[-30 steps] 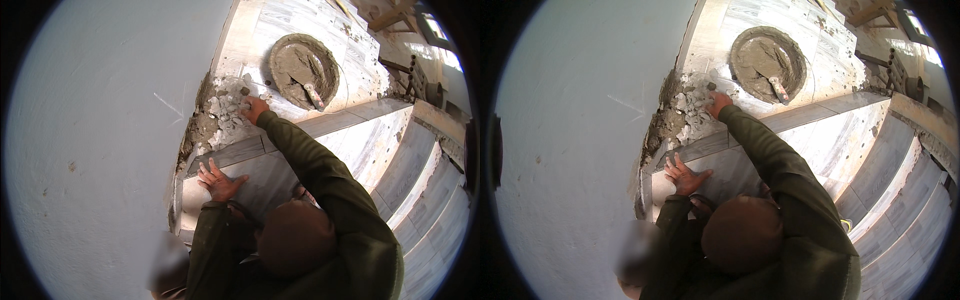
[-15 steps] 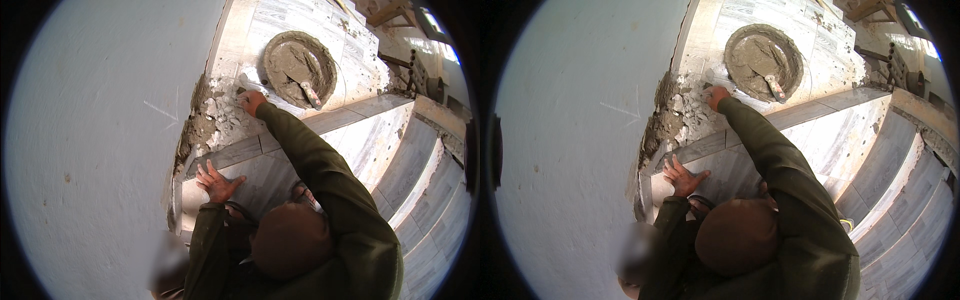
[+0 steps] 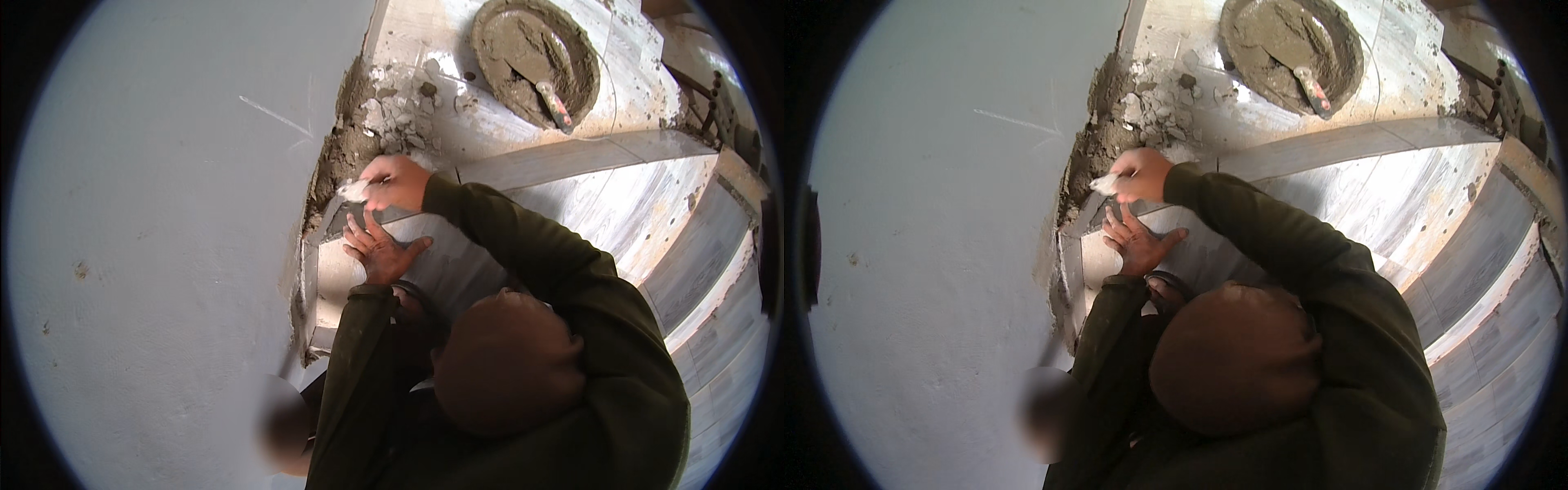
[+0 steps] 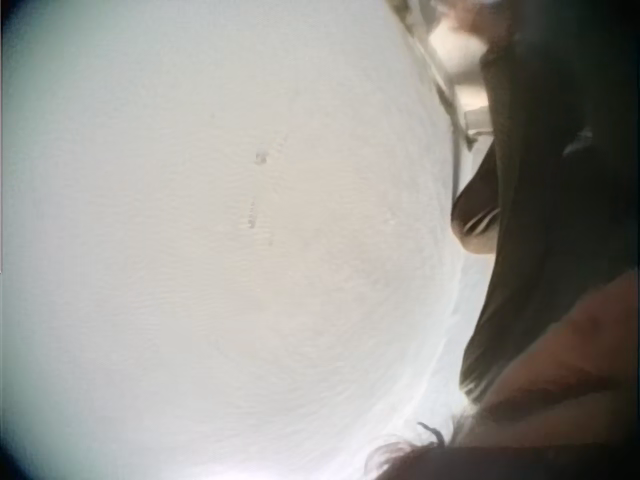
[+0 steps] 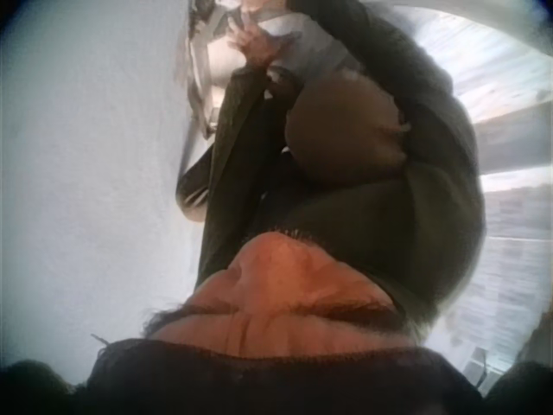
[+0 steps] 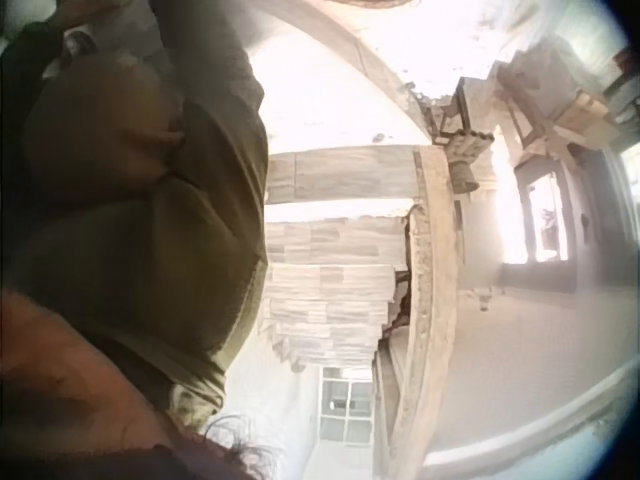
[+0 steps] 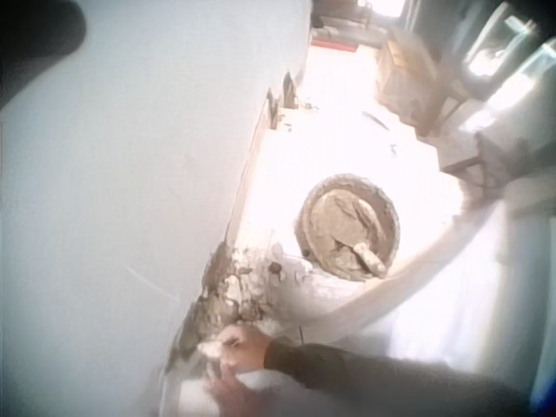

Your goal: The person applies mortar to the edge of a staircase using a trowel and their hand, while occasionally taking more mortar from a bucket.

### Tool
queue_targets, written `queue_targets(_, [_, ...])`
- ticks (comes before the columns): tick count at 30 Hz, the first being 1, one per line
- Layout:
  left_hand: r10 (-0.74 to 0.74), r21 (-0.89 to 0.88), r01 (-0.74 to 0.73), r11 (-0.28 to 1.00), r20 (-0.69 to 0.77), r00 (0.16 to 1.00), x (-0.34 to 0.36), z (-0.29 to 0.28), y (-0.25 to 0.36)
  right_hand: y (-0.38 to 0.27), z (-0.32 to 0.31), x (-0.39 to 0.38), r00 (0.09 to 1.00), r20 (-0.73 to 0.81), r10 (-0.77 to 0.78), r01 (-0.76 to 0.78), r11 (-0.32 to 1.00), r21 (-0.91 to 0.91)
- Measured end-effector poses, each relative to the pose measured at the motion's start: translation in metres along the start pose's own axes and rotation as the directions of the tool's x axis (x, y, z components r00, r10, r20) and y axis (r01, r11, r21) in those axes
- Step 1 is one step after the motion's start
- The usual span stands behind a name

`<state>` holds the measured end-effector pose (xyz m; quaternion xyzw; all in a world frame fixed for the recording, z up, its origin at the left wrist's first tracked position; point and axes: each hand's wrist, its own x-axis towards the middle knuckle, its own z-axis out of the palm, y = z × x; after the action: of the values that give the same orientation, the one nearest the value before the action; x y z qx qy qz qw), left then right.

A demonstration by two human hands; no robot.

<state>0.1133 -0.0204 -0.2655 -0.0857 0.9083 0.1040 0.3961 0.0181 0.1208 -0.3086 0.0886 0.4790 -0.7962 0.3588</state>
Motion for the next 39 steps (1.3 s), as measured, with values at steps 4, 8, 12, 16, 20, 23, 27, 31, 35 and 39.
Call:
queue_targets(4, [0.020,0.141,-0.036,0.989,0.114,0.993,0.006,0.029,-0.024,0.014,0.040,-0.005,0.998,0.004,0.070,-0.070,0.987,0.144])
queue_targets(8, [0.574,0.604,-0.443,0.662,-0.029,0.818,0.019,0.077,-0.114,0.006,0.087,0.018,0.998,-0.012,0.056,-0.054,0.991,0.118])
queue_targets(12, [0.341,0.605,-0.343,0.719,0.124,0.932,0.017,0.057,-0.064,0.008,0.077,0.014,0.988,-0.110,0.106,-0.100,0.993,0.055])
queue_targets(16, [0.171,0.407,-0.287,0.867,0.298,0.939,0.025,0.060,-0.100,0.006,0.103,0.033,0.987,-0.121,0.103,-0.091,0.991,0.099])
queue_targets(20, [0.239,0.401,-0.336,0.852,0.274,0.931,0.031,0.070,-0.121,0.004,0.109,0.039,0.989,-0.099,0.108,-0.088,0.978,0.188])
queue_targets(23, [0.221,0.409,-0.314,0.857,0.259,0.940,0.029,0.068,-0.115,-0.004,0.110,0.034,0.985,-0.152,0.085,-0.084,0.996,0.010])
queue_targets(27, [0.195,0.420,-0.283,0.863,0.239,0.951,0.026,0.058,-0.104,-0.004,0.112,0.033,0.979,-0.193,0.060,-0.063,0.998,-0.006])
queue_targets(31, [0.171,0.422,-0.257,0.870,0.231,0.958,0.023,0.053,-0.099,-0.001,0.110,0.031,0.984,-0.118,0.135,-0.110,0.974,0.200])
queue_targets(35, [0.167,0.424,-0.249,0.871,0.221,0.961,0.021,0.052,-0.098,0.003,0.109,0.034,0.990,-0.096,0.108,-0.072,0.946,0.315])
queue_targets(39, [0.165,0.421,-0.242,0.874,0.212,0.963,0.020,0.055,-0.099,0.006,0.114,0.036,0.966,-0.244,0.085,0.002,0.942,0.335])
